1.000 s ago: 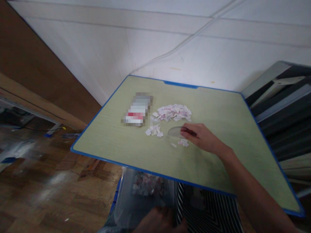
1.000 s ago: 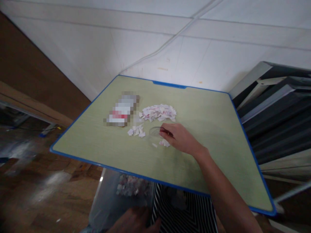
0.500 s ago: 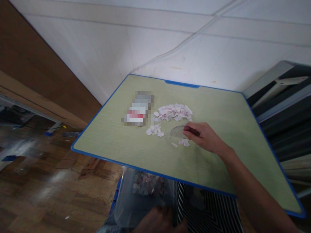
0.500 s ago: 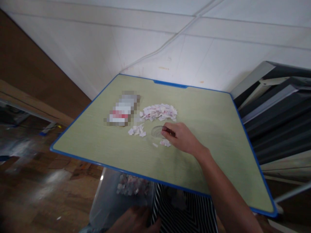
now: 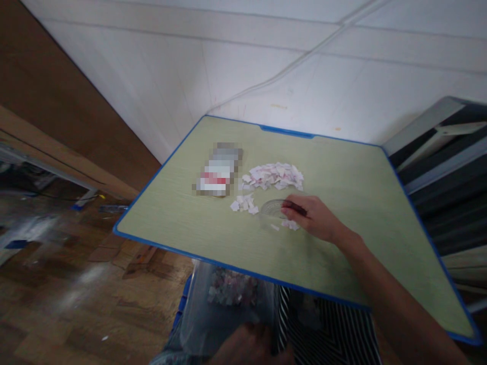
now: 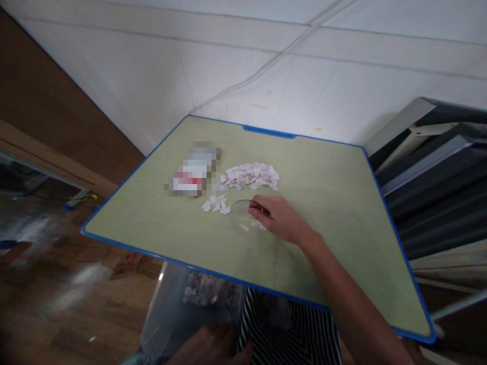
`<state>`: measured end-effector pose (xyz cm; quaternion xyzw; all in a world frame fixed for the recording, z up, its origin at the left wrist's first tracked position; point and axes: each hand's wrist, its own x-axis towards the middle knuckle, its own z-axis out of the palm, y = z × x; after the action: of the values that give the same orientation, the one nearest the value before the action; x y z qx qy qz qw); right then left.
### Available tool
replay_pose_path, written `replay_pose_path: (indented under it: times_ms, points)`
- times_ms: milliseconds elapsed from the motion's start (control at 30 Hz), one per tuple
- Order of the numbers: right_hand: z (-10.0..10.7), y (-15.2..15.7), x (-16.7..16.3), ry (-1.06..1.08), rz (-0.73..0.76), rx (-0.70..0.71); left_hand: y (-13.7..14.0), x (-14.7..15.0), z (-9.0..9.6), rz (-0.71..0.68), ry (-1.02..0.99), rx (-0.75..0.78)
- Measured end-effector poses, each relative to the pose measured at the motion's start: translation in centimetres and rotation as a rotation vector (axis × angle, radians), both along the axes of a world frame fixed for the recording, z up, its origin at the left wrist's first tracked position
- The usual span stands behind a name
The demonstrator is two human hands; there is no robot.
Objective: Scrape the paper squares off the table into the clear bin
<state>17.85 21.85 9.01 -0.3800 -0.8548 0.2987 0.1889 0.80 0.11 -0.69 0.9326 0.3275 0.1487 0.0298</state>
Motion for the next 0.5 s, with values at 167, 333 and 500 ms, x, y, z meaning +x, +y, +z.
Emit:
replay_pose_path:
  times_ms: [167, 333, 500]
  points:
    - [-0.2, -0.2, -0.6, 0.032, 0.06, -0.032, 0.1, -0.1, 0.2, -0.007, 0.006, -0.002]
    - [-0.4, 0.1, -0.6, 0.0, -0.075, 0.048, 0.0, 0.0, -0.1, -0.001, -0.014, 0.003]
    - [-0.2, 0.2, 0.3, -0.092, -0.124, 0.163, -0.1, -0.1, -0.4, 0.006, -0.024, -0.014]
